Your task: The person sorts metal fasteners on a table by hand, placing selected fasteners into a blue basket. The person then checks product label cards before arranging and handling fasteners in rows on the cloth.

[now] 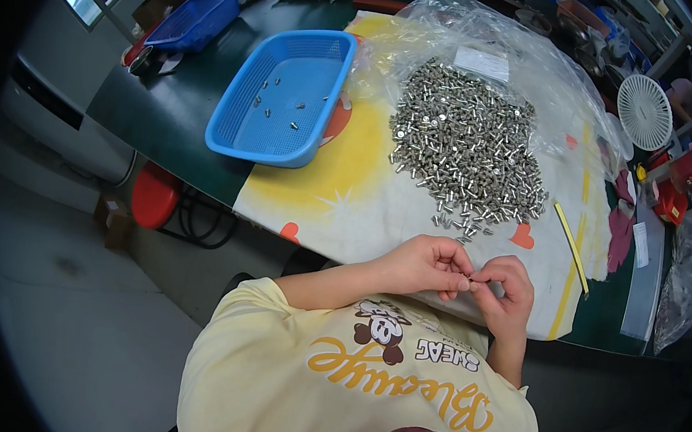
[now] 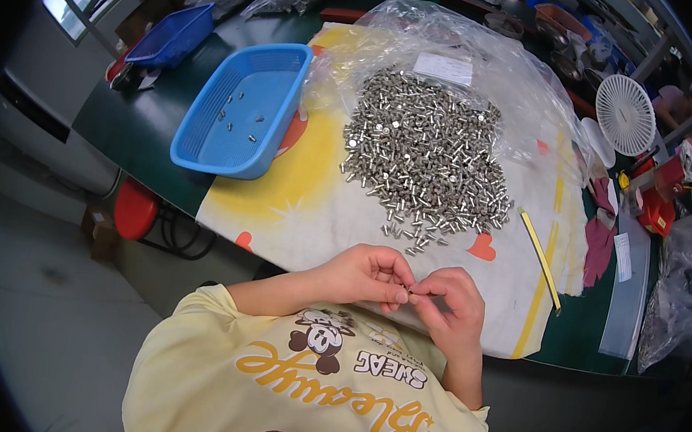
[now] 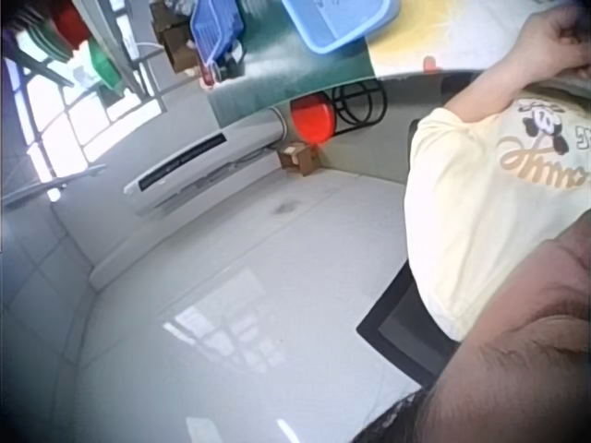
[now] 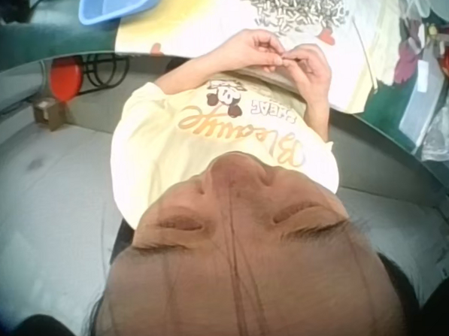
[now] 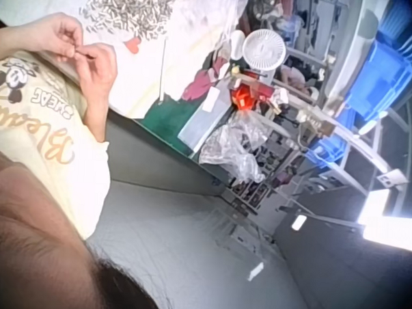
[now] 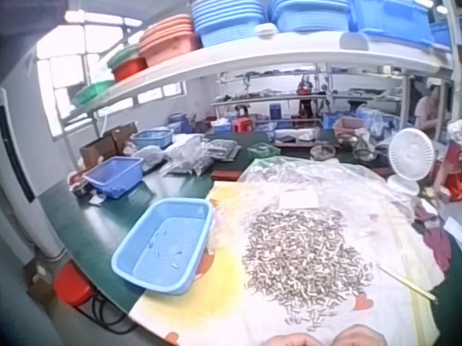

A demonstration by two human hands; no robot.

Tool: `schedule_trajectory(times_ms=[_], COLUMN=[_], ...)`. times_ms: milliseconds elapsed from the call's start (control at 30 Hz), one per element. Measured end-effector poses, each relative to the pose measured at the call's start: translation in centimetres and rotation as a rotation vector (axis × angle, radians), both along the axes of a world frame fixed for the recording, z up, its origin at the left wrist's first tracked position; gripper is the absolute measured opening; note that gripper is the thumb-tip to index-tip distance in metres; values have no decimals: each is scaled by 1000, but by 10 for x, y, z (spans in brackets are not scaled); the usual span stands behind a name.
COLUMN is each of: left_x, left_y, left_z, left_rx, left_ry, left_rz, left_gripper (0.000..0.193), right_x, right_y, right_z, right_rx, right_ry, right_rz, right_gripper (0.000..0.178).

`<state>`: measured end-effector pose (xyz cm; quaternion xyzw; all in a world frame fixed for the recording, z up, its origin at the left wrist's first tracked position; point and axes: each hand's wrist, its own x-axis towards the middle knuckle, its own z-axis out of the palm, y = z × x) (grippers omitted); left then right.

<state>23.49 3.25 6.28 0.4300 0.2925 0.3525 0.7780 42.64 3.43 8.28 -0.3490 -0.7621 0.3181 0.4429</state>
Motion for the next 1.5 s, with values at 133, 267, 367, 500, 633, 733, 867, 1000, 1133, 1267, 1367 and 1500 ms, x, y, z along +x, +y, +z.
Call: schedule_trajectory(times_ms=[133, 267, 367, 500, 633, 733, 867, 1000, 1133, 1267, 1367, 1500], left_x=[1, -1, -10, -46, -122, -192, -201, -103, -35, -16, -17, -14], left_y=[-2, -1, -4, -5, 25, 39, 38, 19, 0, 10, 11, 10], left_z=[-1, 7, 14, 23, 46, 53, 43, 45, 19, 5, 2, 0], left_rx=[-4, -11, -31, 117, 609, 638, 1089, 883, 850, 947, 947, 959], left_ry=[10, 33, 90, 219, 752, 1303, 1653, 1110, 960, 966, 981, 1034], left_rz=[2, -2, 1, 207, 954, 1072, 960, 637, 193, 199, 182, 304], left_gripper=[17, 16, 15, 17, 14, 17, 19, 22, 28, 22, 21, 20], right_x=[1, 1, -7, -13, 3, 13, 17, 10, -13, -13, -5, -5], right_y=[-1, -2, -4, 1, 7, 16, 23, 24, 23, 23, 21, 14], right_z=[-1, 0, 1, 3, 5, 7, 8, 0, -7, -11, -15, -15], right_rx=[6, -5, -30, -23, -116, -81, -40, -31, 43, 61, 42, 8], right_ry=[5, 4, 15, -9, -18, -122, -294, -393, -415, -414, -444, -393], right_rz=[-1, -9, 10, 55, -141, -219, -270, -168, -95, -62, -49, -53], right_gripper=[18, 18, 16, 16, 12, 8, 11, 17, 16, 15, 15, 17])
